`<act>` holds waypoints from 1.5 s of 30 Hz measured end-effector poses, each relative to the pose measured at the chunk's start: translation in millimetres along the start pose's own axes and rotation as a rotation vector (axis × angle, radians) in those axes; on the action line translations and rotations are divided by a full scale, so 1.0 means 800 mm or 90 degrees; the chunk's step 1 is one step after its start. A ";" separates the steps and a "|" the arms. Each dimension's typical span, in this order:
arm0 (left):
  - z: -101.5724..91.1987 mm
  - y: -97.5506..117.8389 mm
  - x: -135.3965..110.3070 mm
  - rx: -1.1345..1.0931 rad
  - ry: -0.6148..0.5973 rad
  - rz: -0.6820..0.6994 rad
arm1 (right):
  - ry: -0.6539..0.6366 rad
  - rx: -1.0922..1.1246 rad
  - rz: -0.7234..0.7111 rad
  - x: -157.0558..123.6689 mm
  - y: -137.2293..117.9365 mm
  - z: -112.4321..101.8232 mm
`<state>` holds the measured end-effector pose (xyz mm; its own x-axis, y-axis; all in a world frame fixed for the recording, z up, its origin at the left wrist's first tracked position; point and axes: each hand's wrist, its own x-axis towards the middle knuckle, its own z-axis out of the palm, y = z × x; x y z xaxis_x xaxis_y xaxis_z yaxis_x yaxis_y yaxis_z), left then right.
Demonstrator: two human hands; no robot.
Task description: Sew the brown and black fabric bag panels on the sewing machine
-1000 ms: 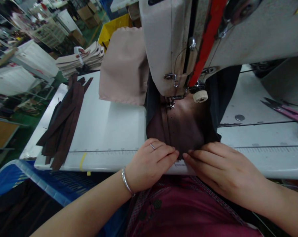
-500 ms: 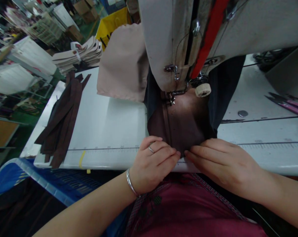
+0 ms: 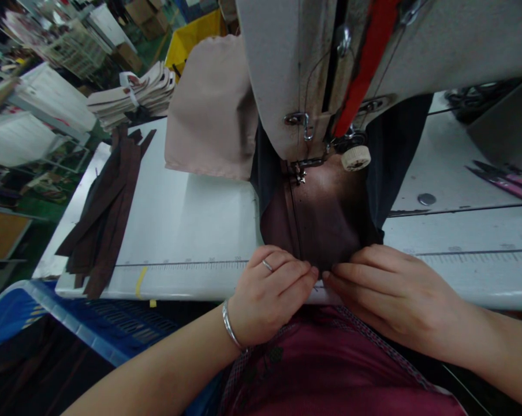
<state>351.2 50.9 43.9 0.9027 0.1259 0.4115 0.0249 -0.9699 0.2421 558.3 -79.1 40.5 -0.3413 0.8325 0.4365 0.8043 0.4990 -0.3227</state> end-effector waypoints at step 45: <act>-0.018 -0.070 0.063 0.056 -0.108 0.056 | -0.054 -0.020 0.054 0.032 0.037 -0.007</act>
<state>389.3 114.7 63.8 0.9622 0.0109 0.2721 -0.0259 -0.9910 0.1315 576.2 -44.4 47.0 -0.3107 0.8893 0.3357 0.8465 0.4195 -0.3278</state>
